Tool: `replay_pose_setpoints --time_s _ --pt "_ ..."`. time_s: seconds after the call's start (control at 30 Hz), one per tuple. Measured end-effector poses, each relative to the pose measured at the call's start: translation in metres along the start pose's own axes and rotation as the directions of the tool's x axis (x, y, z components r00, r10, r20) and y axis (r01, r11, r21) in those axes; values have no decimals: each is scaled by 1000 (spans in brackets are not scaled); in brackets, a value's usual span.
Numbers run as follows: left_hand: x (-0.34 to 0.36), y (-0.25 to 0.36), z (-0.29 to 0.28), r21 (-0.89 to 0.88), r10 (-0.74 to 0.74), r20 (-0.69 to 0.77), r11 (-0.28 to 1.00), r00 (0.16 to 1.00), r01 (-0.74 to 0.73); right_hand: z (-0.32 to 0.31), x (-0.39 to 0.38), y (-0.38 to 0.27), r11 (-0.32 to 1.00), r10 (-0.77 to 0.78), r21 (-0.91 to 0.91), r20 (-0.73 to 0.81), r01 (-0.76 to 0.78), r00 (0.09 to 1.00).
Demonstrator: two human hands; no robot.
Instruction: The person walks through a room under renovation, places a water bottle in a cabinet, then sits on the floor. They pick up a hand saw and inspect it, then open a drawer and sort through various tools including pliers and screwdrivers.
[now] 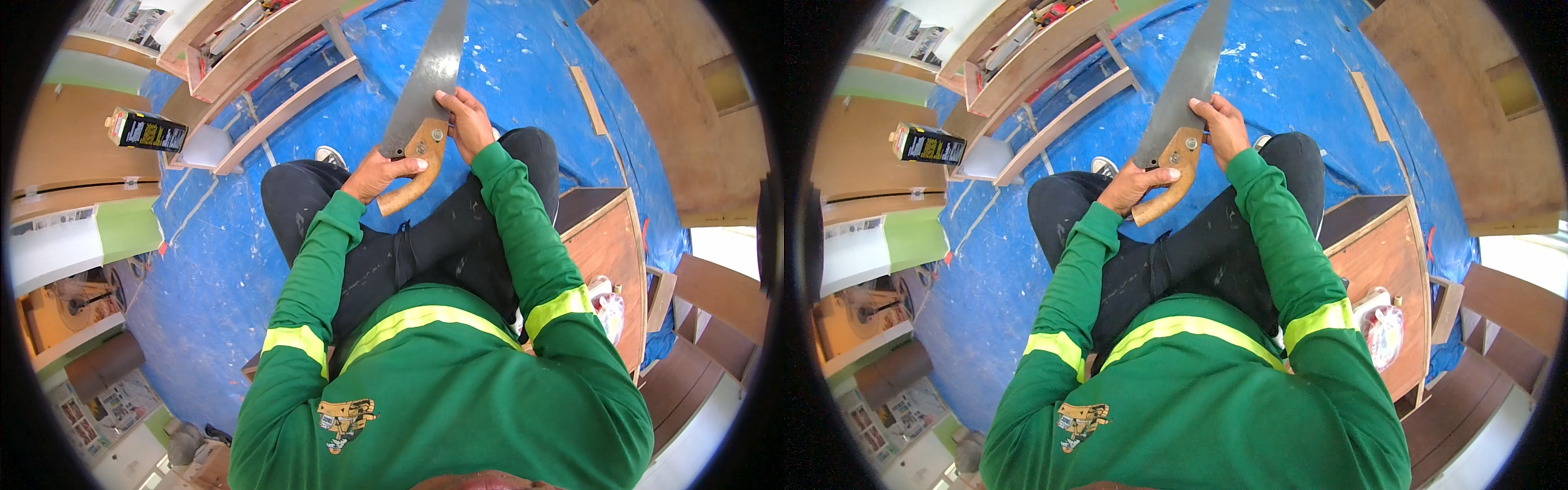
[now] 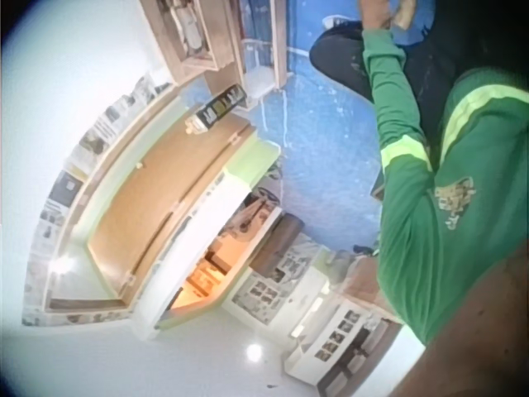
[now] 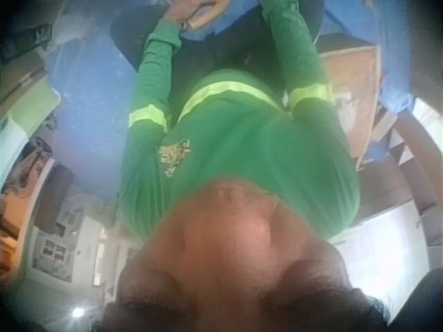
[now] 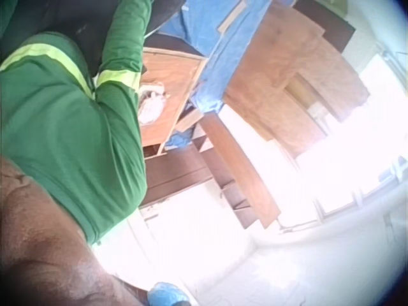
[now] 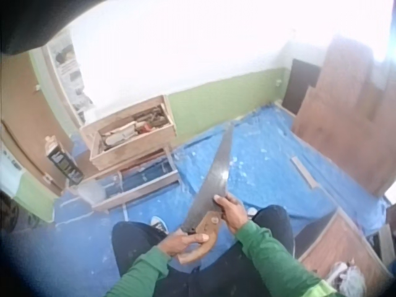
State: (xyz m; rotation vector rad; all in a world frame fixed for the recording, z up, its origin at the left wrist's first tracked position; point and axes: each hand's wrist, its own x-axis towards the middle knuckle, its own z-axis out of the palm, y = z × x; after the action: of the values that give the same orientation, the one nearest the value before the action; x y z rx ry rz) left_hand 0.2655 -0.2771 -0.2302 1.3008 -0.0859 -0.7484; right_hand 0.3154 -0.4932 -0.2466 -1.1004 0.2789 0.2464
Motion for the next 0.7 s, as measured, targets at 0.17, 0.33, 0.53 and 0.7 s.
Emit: replay_pose_setpoints --time_s 0.17,0.33,0.53,0.7 --pt "1 -3 -3 12 16 14 1000 1000 -16 7 -7 -3 1000 -19 3 -11 19 1000" --pt "1 -2 -4 46 17 8 999 1000 -18 3 -4 -2 1000 -24 -4 14 24 1000" --pt "1 -4 -8 73 22 11 997 1000 -23 7 -5 -3 1000 -11 -1 10 11 1000" --pt "2 -6 -8 81 21 22 996 1000 -22 4 -6 -5 1000 3 5 11 -3 1000"
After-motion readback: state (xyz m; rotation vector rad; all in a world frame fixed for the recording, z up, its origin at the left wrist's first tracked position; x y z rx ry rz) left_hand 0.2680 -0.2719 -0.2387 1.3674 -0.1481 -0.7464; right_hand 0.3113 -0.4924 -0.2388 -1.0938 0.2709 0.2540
